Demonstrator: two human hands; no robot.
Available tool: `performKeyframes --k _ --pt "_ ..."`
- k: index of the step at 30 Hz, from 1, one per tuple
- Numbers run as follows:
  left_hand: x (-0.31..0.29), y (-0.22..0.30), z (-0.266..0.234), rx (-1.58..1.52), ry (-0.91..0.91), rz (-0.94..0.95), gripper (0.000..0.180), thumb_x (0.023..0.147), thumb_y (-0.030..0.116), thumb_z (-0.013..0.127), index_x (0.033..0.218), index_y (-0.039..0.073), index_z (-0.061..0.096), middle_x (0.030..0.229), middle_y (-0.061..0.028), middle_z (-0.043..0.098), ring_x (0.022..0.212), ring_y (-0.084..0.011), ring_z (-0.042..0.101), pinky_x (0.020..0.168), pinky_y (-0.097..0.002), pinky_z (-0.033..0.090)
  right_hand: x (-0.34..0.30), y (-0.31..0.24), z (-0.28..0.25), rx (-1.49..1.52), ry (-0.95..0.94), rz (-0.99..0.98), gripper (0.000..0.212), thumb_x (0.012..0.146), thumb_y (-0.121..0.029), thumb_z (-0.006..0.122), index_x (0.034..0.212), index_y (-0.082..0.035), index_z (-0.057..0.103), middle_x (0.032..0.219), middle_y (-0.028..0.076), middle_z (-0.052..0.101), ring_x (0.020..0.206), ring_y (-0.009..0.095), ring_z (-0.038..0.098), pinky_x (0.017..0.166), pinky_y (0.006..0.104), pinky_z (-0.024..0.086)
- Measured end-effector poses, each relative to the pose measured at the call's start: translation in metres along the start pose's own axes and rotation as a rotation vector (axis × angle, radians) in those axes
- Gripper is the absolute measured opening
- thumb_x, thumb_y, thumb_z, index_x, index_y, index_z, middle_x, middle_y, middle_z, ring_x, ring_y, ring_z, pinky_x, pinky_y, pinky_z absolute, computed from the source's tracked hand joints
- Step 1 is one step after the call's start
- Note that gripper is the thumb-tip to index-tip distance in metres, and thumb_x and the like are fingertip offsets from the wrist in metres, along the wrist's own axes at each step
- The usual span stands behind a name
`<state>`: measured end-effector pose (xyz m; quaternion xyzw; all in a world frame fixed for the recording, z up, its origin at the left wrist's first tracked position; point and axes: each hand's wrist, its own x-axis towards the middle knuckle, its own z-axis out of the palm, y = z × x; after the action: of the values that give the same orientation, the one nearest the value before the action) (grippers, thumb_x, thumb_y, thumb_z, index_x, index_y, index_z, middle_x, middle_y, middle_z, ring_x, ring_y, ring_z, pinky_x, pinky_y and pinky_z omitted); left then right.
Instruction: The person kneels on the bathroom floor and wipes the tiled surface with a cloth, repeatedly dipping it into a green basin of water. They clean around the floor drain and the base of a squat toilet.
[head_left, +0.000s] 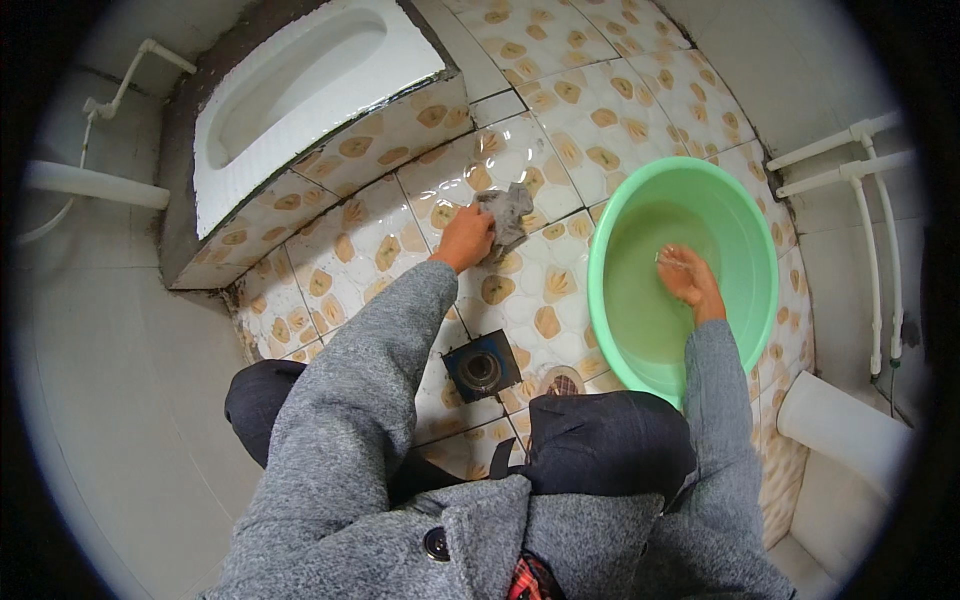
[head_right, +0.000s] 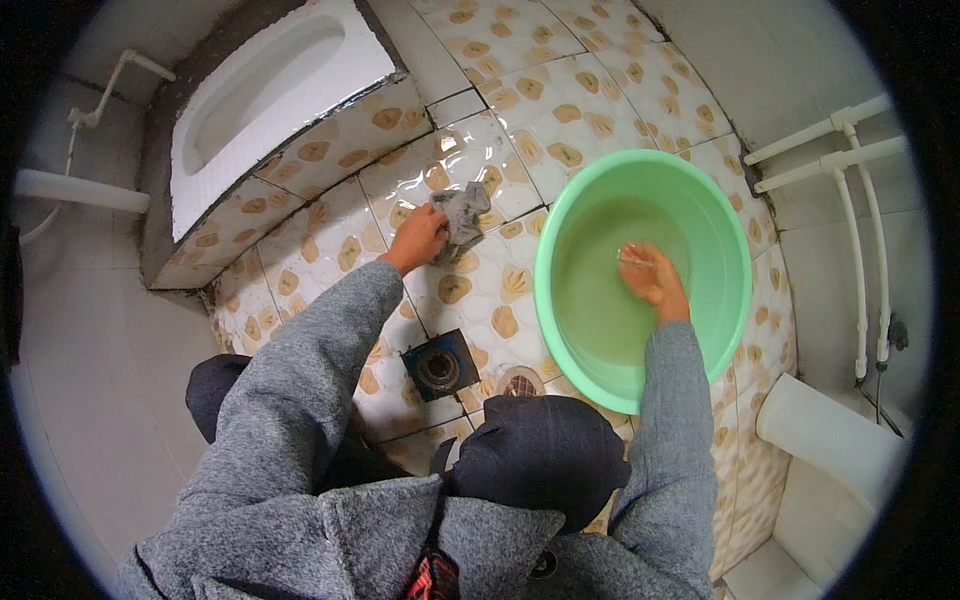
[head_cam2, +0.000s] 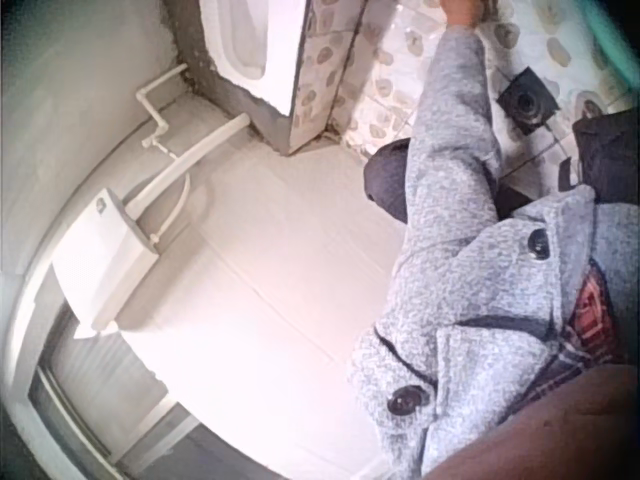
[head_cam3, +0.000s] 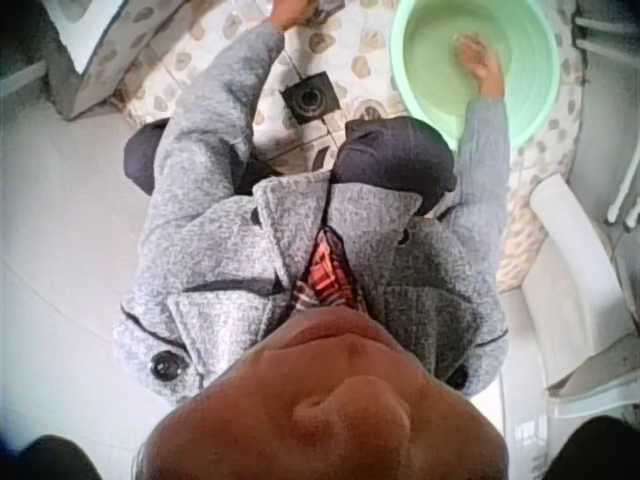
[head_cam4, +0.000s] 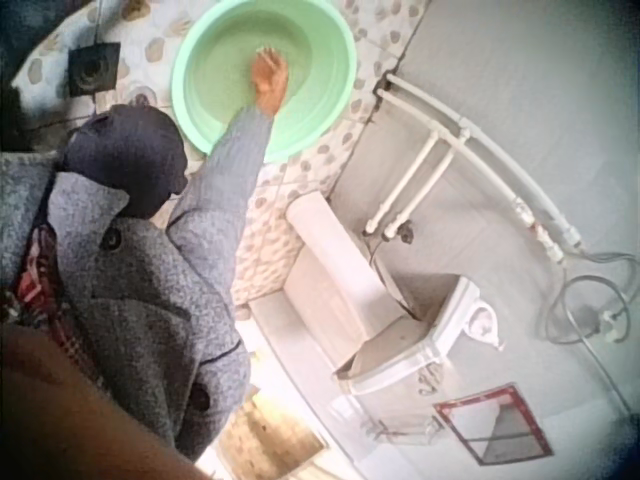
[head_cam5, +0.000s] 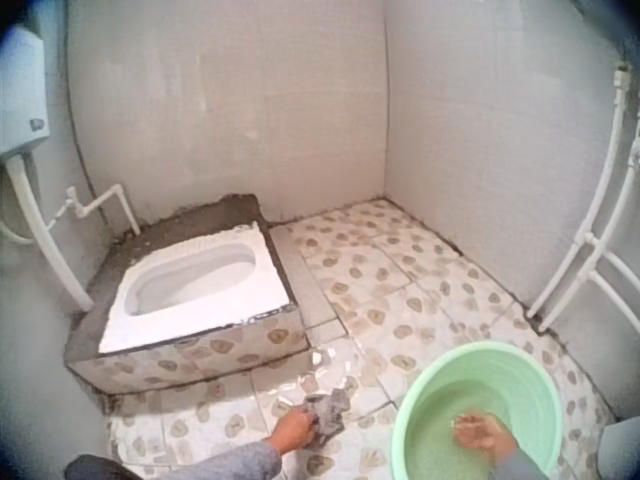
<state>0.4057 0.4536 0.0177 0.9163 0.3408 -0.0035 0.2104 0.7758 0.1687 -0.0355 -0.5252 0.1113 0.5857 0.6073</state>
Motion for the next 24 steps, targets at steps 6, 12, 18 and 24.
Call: performKeyframes --k 6,12,18,24 --pt "0.026 0.048 0.029 0.053 0.131 0.069 0.043 0.077 0.015 0.066 0.119 0.014 0.057 0.113 -0.0145 0.051 0.100 -0.0338 0.052 0.081 -0.0438 0.048 -0.133 -0.051 0.201 -0.098 -0.508 -0.077 0.036 0.098 -0.020 0.046 0.123 0.005 0.055 0.130 0.018 0.054 0.119 0.028 0.054 0.100 0.0429 0.045" --pt "0.037 0.027 0.035 -0.062 0.327 0.169 0.030 0.081 0.013 0.057 0.111 0.012 0.063 0.097 -0.0104 0.057 0.085 -0.0316 0.056 0.069 -0.0430 0.047 -0.113 -0.052 0.160 -0.120 -0.169 -0.210 0.038 0.096 -0.019 0.051 0.127 0.003 0.052 0.133 0.015 0.052 0.121 0.024 0.052 0.099 0.0390 0.046" --pt "0.061 0.011 -0.028 -1.622 -0.004 -0.343 0.023 0.091 0.022 0.053 0.100 0.005 0.066 0.081 -0.0011 0.062 0.070 -0.0108 0.052 0.062 -0.0270 0.043 -0.055 -0.049 -0.044 0.003 0.772 -0.232 0.023 0.090 -0.018 0.053 0.108 -0.007 0.063 0.100 0.009 0.061 0.096 0.020 0.059 0.086 0.0366 0.049" --pt "0.047 -0.013 -0.007 -1.005 -0.018 -0.215 0.028 0.088 0.017 0.055 0.108 0.000 0.066 0.096 -0.0083 0.068 0.090 -0.0212 0.061 0.086 -0.0326 0.047 -0.034 -0.050 -0.050 0.093 0.178 -0.068 0.028 0.092 -0.019 0.053 0.111 0.001 0.061 0.106 0.016 0.063 0.096 0.027 0.061 0.090 0.0372 0.049"
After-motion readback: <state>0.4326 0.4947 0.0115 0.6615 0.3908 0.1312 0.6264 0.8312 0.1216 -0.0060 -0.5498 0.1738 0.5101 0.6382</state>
